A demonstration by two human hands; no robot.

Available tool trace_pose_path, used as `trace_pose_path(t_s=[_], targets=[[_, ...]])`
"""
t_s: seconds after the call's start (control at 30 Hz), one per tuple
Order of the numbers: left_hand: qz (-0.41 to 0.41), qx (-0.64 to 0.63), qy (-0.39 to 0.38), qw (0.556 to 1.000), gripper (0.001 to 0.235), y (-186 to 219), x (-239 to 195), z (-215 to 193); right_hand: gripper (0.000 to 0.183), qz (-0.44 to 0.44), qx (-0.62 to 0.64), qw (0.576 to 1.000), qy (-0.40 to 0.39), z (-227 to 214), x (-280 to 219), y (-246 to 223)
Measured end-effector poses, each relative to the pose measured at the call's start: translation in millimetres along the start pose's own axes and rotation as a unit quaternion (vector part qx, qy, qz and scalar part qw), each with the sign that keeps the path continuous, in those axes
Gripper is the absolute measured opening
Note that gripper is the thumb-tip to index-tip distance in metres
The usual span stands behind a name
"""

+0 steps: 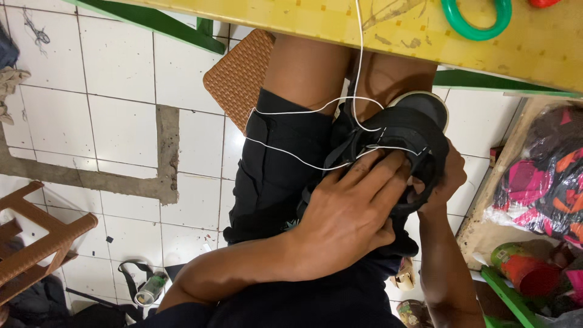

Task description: The person sews a black and white shoe held on their lap using a needle and white thread. They repeatedly pass the needle through the shoe's sole and upper, pull the thread tight, and trim the thread with scissors.

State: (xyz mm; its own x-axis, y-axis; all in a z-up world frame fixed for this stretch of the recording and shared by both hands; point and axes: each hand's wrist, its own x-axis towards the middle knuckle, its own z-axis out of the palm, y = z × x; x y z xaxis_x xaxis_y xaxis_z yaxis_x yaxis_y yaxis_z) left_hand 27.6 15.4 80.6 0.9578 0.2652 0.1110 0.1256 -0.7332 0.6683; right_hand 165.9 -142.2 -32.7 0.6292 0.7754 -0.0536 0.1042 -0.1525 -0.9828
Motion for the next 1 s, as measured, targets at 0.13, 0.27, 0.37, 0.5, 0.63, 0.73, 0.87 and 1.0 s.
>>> trace_pose_path(t_s=[0.13,0.27,0.37,0.5,0.63,0.73,0.87,1.0], targets=[[-0.002,-0.010,-0.004,1.000,0.059,1.5,5.8,-3.4,0.063,0.001,0.002,1.000,-0.006,3.1,-1.0,-3.0],[-0.005,0.017,-0.001,1.000,0.063,1.2,6.5,-4.1,0.060,0.000,0.008,1.000,-0.010,2.4,-1.2,-3.8],[-0.010,0.023,-0.008,1.000,0.067,1.1,6.5,-4.5,0.058,0.000,0.009,1.000,-0.012,1.5,-1.4,-5.0],[-0.005,0.037,0.004,0.999,0.067,1.4,4.2,-3.6,0.054,0.000,0.014,1.000,-0.016,1.5,-2.7,-6.7],[-0.004,0.055,0.013,0.998,0.058,3.0,3.6,-4.1,0.052,-0.001,0.016,1.000,-0.017,-0.1,-3.0,-8.4],[-0.007,0.070,-0.003,0.998,0.062,4.0,2.1,-2.3,0.050,-0.004,0.019,1.000,-0.019,0.2,-1.7,-9.7],[-0.008,0.093,0.018,0.995,0.053,7.1,-1.0,5.1,0.048,-0.005,0.020,1.000,-0.019,-0.2,-1.7,-11.7],[-0.003,0.123,0.040,0.992,0.041,10.7,-1.3,9.2,0.045,-0.009,0.023,0.999,-0.019,-3.6,0.0,-12.9]])
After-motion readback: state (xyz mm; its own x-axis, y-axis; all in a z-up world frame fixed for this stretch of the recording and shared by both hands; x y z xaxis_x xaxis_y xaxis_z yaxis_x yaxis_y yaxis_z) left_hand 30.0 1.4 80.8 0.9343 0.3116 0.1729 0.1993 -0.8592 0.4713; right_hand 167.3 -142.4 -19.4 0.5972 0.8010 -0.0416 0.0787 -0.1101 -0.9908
